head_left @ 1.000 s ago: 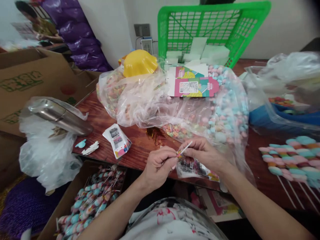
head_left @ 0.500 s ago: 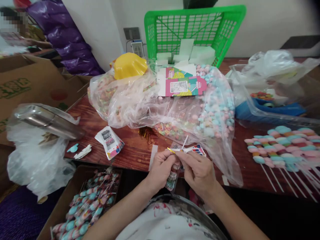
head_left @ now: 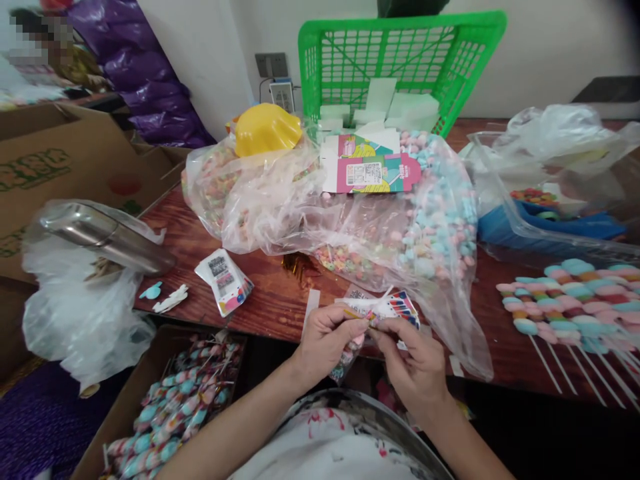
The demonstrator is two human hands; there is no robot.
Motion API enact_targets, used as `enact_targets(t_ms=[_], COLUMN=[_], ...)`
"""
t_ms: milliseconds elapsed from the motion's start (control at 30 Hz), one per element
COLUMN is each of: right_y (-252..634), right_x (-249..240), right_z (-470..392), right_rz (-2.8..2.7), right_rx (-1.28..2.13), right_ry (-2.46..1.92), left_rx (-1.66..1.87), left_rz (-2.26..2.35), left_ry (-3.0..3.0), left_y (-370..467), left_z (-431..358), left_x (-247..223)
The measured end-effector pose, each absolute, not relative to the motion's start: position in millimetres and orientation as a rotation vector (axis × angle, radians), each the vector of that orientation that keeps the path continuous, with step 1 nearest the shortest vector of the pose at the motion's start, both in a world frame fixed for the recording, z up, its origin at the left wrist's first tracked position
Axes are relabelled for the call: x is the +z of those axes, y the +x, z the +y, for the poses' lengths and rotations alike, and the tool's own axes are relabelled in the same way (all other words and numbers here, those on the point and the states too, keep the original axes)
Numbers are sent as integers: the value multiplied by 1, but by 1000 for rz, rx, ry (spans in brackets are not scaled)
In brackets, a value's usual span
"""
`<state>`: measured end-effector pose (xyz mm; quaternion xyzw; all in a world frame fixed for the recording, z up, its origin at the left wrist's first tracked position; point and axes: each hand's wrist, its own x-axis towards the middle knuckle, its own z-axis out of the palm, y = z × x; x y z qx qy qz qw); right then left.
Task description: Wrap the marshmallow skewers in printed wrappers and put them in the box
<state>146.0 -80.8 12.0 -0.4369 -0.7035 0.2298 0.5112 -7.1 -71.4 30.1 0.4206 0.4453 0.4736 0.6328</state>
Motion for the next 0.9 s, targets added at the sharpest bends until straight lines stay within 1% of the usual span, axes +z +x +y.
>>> enact_targets(t_ms=[133,233,300,333,367,500,567,633,733,900], right_y=[157,168,176,179,183,192,194,195,196,196], right_x=[12,17,24,29,35,55,60,62,62,56], right_z=[-78,-73,-70,-70,-71,-82,-89,-94,-97,-94], right_rz=[-1583,-1558,-1683,-1810,-1959,-2429,-2512,-2527,-2486,-2500], right_rx=[1025,1427,1516,1464,1342,563,305,213,253,290], right_ry=[-1079,-1081,-1018,-965,-892,-444,-284,-196,-143,-220], left_rx=[1042,929,782,694,603,272,137,34,-61,-114], left_rz=[1008,980,934,903,868,704,636,599,575,556], left_ry=[1105,1080,952,867,782,595,607,652,723,771], left_y=[-7,-7,-7,-7,-7,-8,-9,-9,-8,-4], left_z=[-71,-70,-70,-71,-72,-75,-75,-75,-71,-64], left_x=[34,34,34,35,35,41,46,51,53,53])
